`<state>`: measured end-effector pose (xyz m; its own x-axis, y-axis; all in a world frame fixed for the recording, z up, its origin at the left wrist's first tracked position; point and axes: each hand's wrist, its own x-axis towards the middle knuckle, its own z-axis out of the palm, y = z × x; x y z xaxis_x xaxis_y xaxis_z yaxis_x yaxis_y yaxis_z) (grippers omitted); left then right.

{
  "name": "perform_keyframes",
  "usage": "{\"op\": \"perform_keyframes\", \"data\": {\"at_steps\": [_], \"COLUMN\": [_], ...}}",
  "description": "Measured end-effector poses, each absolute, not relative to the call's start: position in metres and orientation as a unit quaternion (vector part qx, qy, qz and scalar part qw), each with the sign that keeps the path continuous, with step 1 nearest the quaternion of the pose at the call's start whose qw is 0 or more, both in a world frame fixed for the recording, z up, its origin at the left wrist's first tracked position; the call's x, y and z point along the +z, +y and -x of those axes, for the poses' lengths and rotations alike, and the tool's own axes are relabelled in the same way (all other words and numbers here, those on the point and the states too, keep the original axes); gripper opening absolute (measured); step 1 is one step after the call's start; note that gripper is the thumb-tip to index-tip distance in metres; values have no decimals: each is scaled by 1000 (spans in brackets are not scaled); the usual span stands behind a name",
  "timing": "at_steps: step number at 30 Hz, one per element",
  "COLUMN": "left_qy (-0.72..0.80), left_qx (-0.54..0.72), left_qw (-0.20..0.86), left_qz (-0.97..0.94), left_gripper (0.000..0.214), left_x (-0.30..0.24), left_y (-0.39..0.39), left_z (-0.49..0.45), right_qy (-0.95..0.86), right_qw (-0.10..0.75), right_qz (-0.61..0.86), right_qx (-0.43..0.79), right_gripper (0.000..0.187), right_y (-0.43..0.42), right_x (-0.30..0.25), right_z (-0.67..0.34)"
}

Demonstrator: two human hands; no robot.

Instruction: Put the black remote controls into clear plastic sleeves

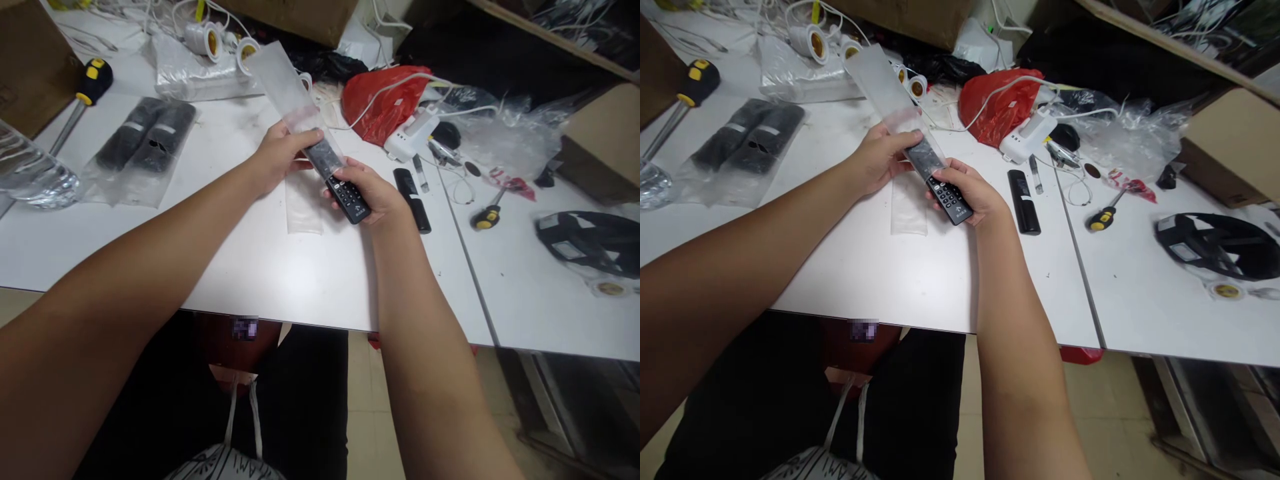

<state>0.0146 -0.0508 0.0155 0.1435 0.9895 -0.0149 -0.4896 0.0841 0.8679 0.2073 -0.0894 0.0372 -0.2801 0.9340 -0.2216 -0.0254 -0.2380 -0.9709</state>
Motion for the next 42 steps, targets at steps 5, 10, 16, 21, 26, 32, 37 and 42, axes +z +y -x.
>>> {"op": "perform_keyframes", "data": {"at_steps": [5, 10, 16, 21, 26, 32, 37, 42], "left_qy": [329, 307, 316, 329, 312, 301, 307, 323], "left_qx": [593, 602, 598, 583, 588, 580, 591, 581], "left_qw": [646, 648, 653, 658, 641, 651, 644, 645], "left_qz": [-350, -351, -340, -346, -381, -385, -376, -377], "left_gripper": [37, 35, 22, 17, 16, 19, 23, 17], "left_x": [10, 8, 13, 12, 9, 12, 9, 11], "left_y": [-44, -40, -44, -44, -42, -43, -39, -40], "left_z": [-15, -14, -12, -13, -12, -11, -11, -10], "right_qy": [-452, -410, -381, -403, -431, -434, -392, -398], "right_qw": [386, 363, 366, 372, 382, 367, 371, 403], "right_qz": [440, 395, 392, 444, 414, 377, 356, 410], "right_qx": [673, 737, 753, 708, 705, 731, 763, 715], "right_gripper": [36, 43, 43, 37, 43, 54, 53, 45], "right_y": [-88, -87, -83, -81, -84, -81, -80, -80], "right_x": [40, 45, 44, 39, 42, 41, 40, 38], "right_z": [-212, -218, -218, -216, -216, -221, -220, -215]}}
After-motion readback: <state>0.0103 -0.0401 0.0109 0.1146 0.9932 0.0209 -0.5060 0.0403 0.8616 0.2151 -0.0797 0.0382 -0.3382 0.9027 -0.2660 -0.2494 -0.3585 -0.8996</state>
